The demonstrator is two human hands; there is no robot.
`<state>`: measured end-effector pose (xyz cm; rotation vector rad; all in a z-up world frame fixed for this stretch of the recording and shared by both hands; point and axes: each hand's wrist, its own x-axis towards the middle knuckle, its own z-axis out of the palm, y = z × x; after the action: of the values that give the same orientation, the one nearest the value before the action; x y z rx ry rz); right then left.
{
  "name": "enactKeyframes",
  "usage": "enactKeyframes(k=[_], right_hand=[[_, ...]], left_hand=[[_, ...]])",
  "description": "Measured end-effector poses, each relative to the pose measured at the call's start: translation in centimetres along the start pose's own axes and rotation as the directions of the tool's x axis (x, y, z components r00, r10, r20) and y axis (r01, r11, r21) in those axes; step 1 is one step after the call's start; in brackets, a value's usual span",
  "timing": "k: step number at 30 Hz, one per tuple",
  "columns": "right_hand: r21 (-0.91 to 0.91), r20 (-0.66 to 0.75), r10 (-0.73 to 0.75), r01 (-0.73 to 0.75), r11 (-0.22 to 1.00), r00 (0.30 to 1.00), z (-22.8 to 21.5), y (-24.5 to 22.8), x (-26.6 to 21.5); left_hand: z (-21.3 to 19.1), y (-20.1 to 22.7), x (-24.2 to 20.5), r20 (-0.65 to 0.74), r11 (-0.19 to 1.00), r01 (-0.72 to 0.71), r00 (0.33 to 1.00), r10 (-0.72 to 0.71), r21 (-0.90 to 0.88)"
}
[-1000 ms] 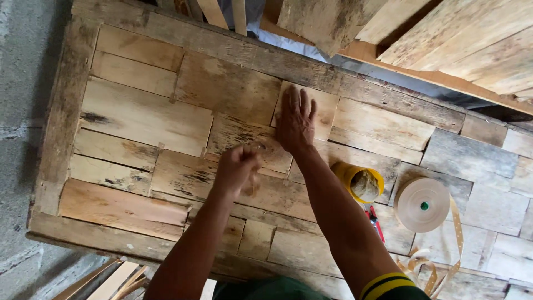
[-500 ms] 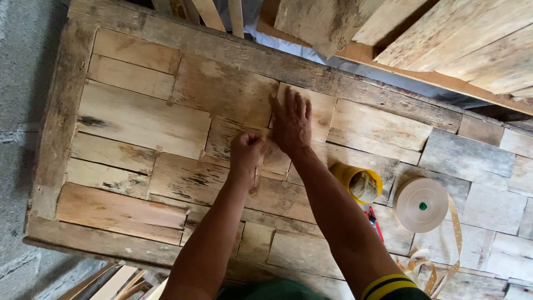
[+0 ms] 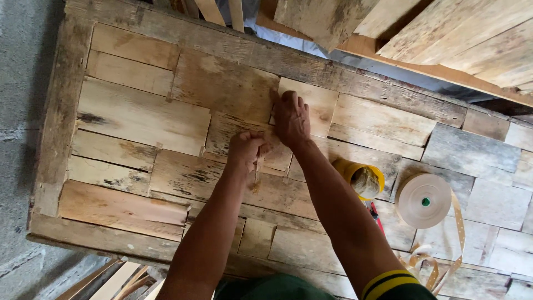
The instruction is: Applying small wooden tiles to a larger surface to create a mosaic pattern using adhesive and tape.
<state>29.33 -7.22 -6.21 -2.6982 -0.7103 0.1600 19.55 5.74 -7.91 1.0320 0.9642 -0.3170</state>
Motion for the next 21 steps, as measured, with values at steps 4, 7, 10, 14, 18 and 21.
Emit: enactKeyframes(k=[4,7,10,14,18,21], right_hand=[[0.159,-0.086,0.080,-0.066,0.985,0.993,0.5,0.3,0.5],[0.178,-0.043,0.108,-0.099,0.979,0.993,0.8,0.6,0.5],[0.216,-0.057,0.065,-0.051,0.975,0.996,2.0,1.4,0.4],[0.239,-0.001,0.018,-0.017,0.971,1.000,1.6,2.4,0.6],[0.313,0.092,-0.051,0.019,0.950,0.994,0.9,2.8,1.3],[0.347,0.178,-0.025,-0.039,0.937,0.984,0.1,2.4,1.4]], left_hand=[[1.4,0.0,1.6,-0.044,0.992,-0.080,0.995,0.085,0.098],[1.9,-0.1,2.3,-0.065,0.960,-0.144,0.984,0.164,0.241],[2.6,1.1,0.9,-0.063,0.912,-0.189,0.972,0.226,0.363],[1.8,-1.2,4.1,-0.066,0.954,-0.175,0.978,0.196,0.243],[1.3,-2.3,6.3,-0.062,0.994,-0.094,0.993,0.097,0.053],[1.0,-2.8,6.9,-0.053,0.996,-0.076,0.995,0.078,0.038]])
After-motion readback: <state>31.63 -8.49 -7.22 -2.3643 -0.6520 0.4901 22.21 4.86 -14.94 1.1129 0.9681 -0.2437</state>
